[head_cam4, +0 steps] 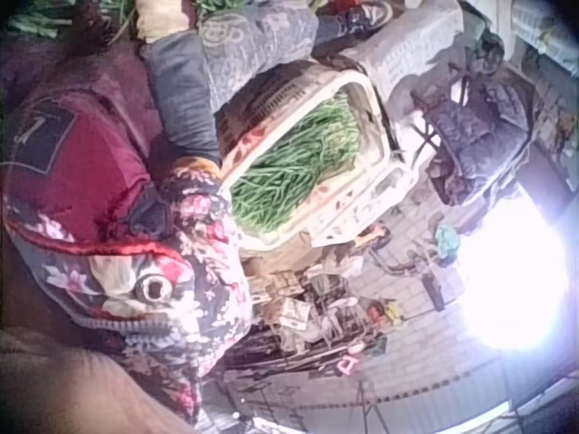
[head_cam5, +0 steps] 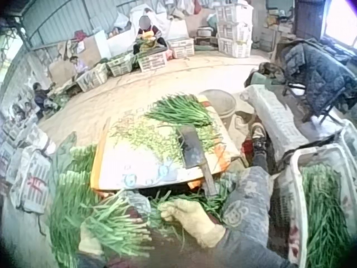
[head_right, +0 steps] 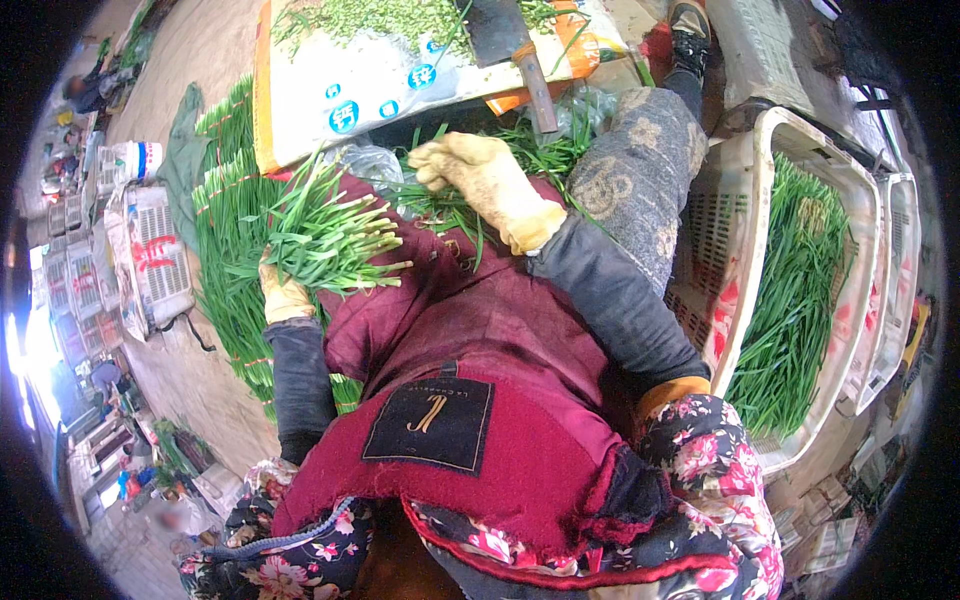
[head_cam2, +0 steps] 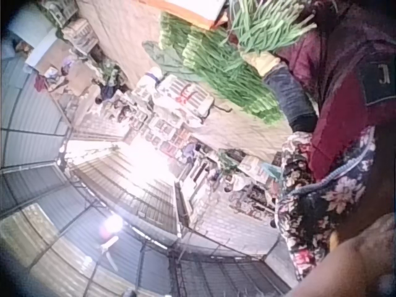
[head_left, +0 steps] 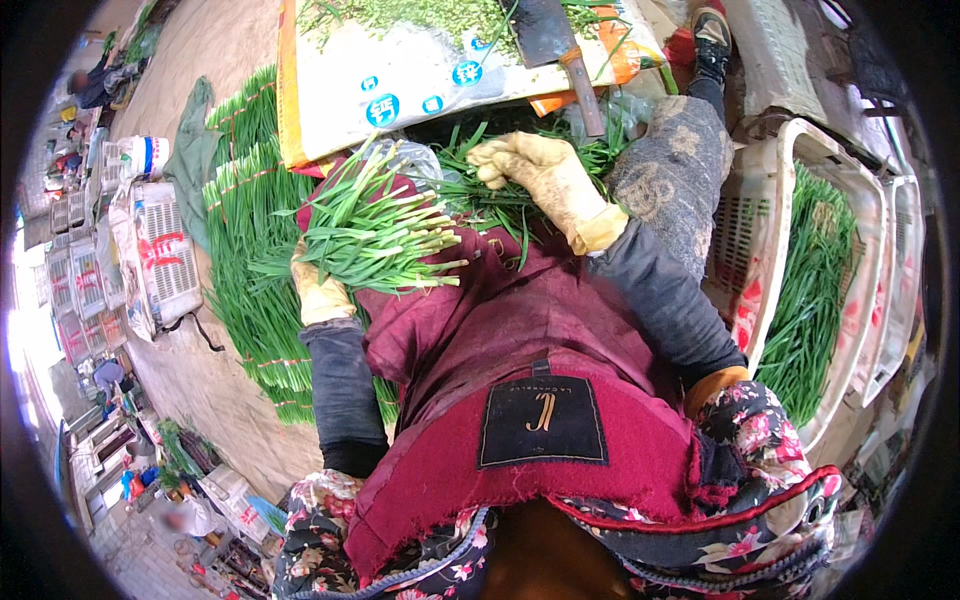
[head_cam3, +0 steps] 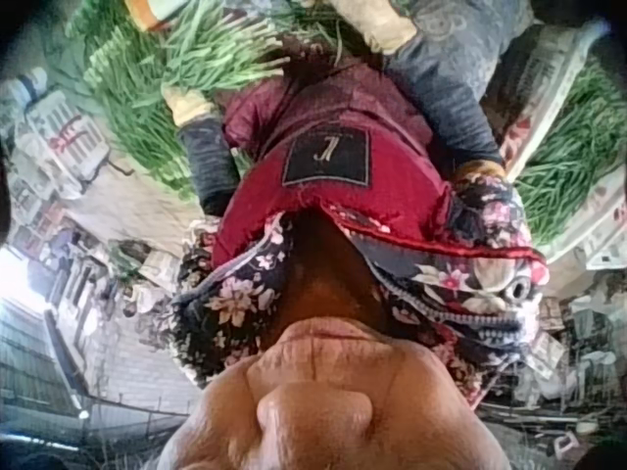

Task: The person gathers green leafy vegetables, aligns them into neat bunches, and ties each bundle with a rubber band. The person then places the completed bundles onto a growing stack on the floor.

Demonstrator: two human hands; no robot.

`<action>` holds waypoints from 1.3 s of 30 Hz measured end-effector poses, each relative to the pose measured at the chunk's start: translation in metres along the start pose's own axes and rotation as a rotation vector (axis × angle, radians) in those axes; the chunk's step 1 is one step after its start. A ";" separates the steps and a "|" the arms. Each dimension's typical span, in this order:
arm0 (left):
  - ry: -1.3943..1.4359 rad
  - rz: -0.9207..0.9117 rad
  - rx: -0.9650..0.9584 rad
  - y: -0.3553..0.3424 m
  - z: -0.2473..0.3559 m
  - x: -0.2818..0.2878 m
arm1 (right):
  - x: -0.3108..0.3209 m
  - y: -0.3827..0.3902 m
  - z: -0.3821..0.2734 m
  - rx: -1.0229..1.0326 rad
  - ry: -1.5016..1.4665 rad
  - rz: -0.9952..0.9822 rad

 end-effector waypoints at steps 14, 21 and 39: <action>-0.015 0.021 0.031 -0.010 -0.003 0.007 | -0.070 -0.023 -0.007 0.469 1.048 -0.039; -0.023 0.115 0.008 0.008 0.002 -0.004 | -0.011 -0.031 0.023 -0.126 0.296 -0.036; -0.078 0.162 -0.001 0.006 0.007 -0.003 | -0.057 -0.015 0.034 0.103 1.201 -0.446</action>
Point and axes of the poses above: each hand's wrist, its own y-axis away from the middle knuckle, its own x-axis out of the back of the hand, z = x × y, the point moved 7 cm from there along -y, towards the middle knuckle, and after that the axes turned 11 degrees about -y, right-handed, at the moved point
